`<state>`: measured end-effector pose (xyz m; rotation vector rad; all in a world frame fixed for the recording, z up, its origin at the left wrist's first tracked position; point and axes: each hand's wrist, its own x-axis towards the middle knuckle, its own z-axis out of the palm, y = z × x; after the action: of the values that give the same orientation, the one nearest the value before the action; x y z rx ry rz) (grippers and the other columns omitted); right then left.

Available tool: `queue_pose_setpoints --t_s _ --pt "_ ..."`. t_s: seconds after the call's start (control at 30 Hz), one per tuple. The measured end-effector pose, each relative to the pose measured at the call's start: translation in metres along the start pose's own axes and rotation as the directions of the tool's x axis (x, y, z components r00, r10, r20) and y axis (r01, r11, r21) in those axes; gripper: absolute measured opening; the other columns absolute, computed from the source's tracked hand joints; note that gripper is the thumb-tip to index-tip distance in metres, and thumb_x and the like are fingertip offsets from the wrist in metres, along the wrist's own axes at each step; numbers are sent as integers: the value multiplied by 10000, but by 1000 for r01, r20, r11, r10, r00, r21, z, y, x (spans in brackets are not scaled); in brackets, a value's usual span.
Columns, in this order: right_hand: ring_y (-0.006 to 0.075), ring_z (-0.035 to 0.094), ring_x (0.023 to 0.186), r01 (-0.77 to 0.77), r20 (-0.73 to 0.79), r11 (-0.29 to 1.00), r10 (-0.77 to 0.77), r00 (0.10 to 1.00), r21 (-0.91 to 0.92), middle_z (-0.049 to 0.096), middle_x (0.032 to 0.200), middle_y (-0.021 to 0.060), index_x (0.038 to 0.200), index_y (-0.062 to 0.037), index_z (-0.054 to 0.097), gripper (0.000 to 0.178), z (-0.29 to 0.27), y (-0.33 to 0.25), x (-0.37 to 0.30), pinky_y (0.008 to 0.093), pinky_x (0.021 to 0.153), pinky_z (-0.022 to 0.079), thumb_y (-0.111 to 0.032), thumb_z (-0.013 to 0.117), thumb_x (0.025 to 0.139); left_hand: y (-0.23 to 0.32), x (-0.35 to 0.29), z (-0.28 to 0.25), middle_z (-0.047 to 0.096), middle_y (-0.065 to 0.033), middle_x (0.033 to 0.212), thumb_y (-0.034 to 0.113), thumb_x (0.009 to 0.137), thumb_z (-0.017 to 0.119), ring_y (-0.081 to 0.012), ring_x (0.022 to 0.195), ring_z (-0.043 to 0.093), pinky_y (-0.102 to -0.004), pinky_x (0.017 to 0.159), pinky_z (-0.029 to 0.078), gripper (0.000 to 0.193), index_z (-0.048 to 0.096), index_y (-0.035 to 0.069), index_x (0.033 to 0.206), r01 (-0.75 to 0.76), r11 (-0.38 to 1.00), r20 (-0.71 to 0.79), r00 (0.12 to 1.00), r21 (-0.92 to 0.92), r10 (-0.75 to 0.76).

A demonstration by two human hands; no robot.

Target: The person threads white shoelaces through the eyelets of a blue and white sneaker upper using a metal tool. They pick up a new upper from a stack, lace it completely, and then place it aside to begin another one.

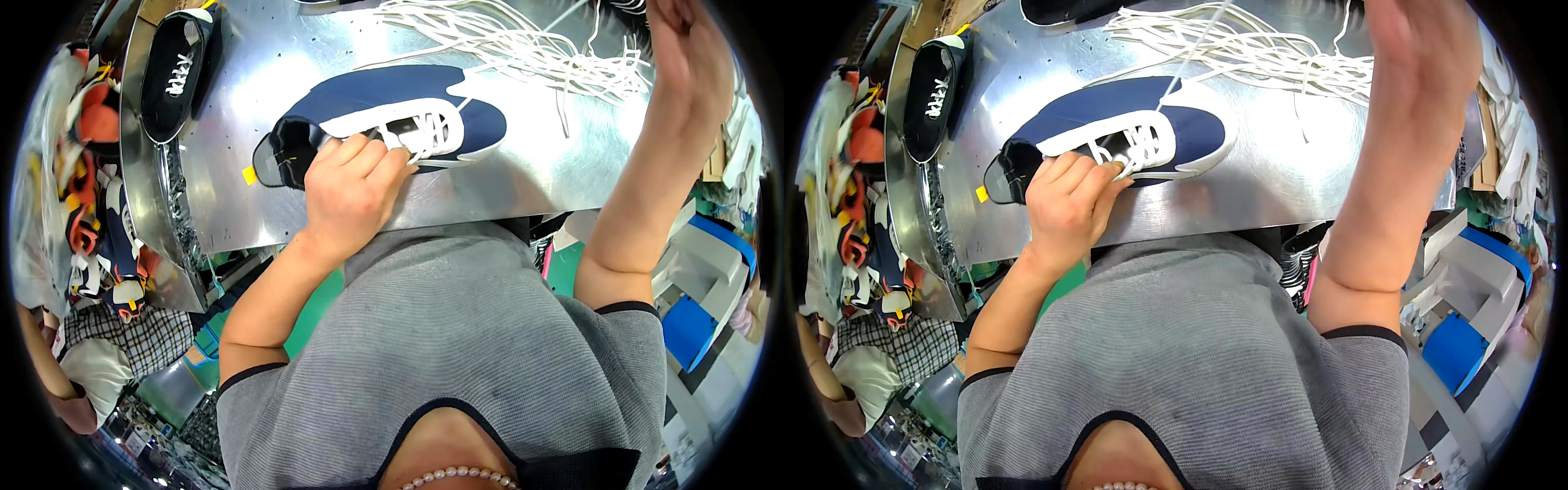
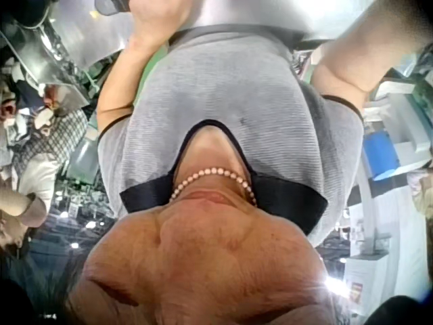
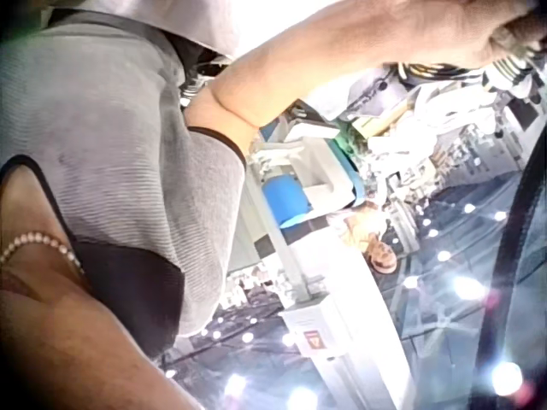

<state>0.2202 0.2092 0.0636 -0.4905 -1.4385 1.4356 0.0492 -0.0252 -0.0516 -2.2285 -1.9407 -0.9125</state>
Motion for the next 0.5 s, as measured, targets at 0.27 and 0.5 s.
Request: queue_pose_setpoints --t_s 0.27,0.5 --pt "84 614 849 -574 341 788 614 712 -222 687 877 9 976 -34 720 123 38 82 -93 253 786 493 -92 726 868 0 15 -21 715 -204 917 272 982 613 -374 880 702 -403 776 542 577 339 2 1413 651 661 316 759 -373 -570" --pt "-15 398 574 -547 428 831 533 730 -104 581 791 -50 945 -57 663 123 51 81 -60 194 490 301 -155 710 886 -13 10 -5 672 -172 813 345 1062 434 -335 717 546 -417 801 418 393 603 38 1241 582 777 99 811 -242 -577"
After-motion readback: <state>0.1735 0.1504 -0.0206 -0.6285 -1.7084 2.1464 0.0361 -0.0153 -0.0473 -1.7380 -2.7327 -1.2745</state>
